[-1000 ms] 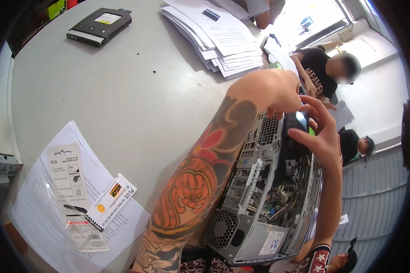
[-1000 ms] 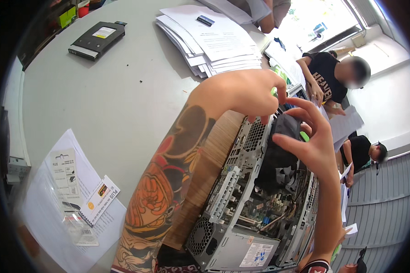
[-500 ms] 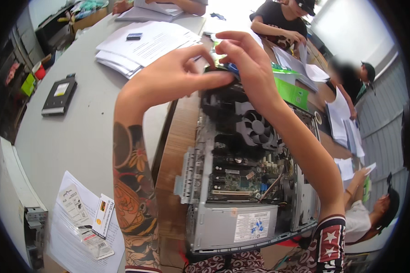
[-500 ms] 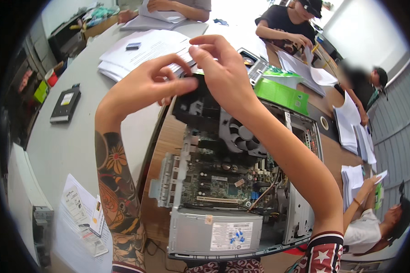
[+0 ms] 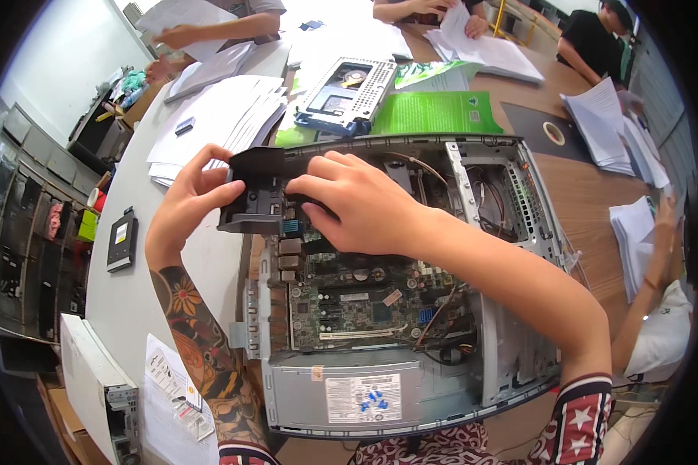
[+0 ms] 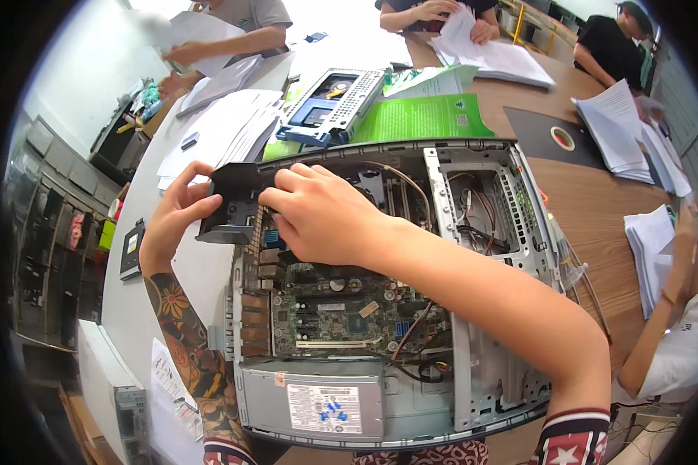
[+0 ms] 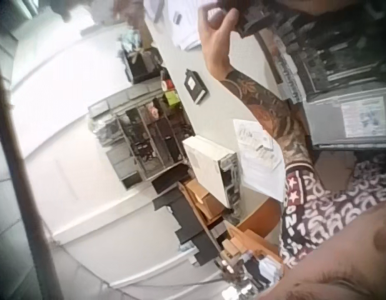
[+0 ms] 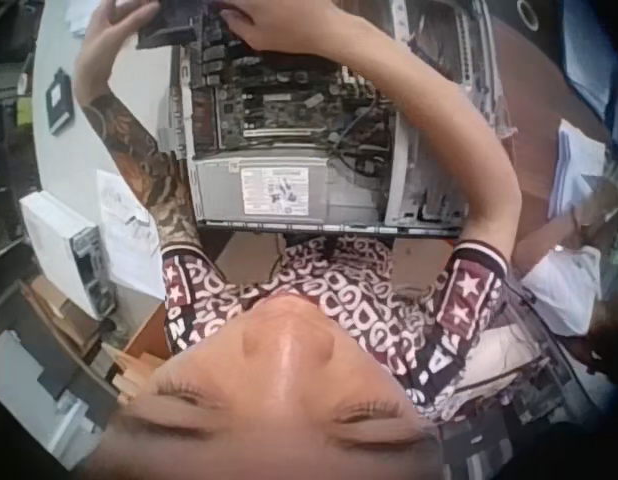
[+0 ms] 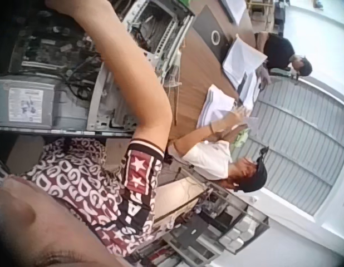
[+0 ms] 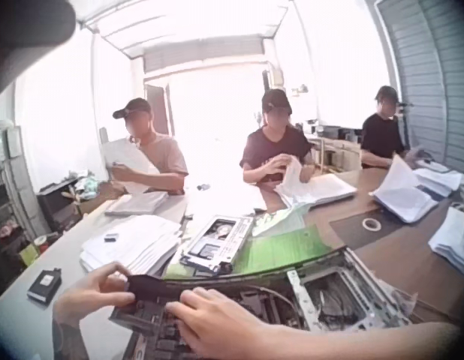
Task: The person removes and replaces a cooling fan and shroud from a motherboard inside a desktop computer case using a screwdriver and by hand.
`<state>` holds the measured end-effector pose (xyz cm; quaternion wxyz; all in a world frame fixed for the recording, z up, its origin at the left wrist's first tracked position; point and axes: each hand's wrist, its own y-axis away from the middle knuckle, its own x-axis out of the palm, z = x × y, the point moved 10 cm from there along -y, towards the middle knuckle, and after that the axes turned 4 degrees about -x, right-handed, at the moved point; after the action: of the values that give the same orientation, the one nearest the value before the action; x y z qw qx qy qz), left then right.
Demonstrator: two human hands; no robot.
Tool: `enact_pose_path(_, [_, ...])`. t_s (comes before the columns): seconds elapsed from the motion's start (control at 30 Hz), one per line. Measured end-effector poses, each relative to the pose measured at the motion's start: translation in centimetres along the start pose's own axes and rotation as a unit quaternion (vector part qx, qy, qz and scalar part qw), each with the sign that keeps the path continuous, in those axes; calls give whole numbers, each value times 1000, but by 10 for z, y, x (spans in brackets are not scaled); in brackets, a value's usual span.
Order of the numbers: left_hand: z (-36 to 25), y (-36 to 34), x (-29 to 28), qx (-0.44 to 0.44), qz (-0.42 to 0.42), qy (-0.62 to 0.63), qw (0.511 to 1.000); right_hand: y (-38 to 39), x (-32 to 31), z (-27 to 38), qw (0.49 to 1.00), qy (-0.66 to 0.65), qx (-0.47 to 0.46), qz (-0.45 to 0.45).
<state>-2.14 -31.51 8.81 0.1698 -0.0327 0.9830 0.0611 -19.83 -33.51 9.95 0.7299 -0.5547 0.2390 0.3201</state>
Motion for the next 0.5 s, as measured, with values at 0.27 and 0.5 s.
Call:
enact_pose_path(0.27, [1,3,-6,-5,-11,42,999,3,5,-6,998,-39,35,-27])
enact_pose_path(0.5, [-4,2,4,-17,-54,12,998,11,16,-12,998,-38,51,29])
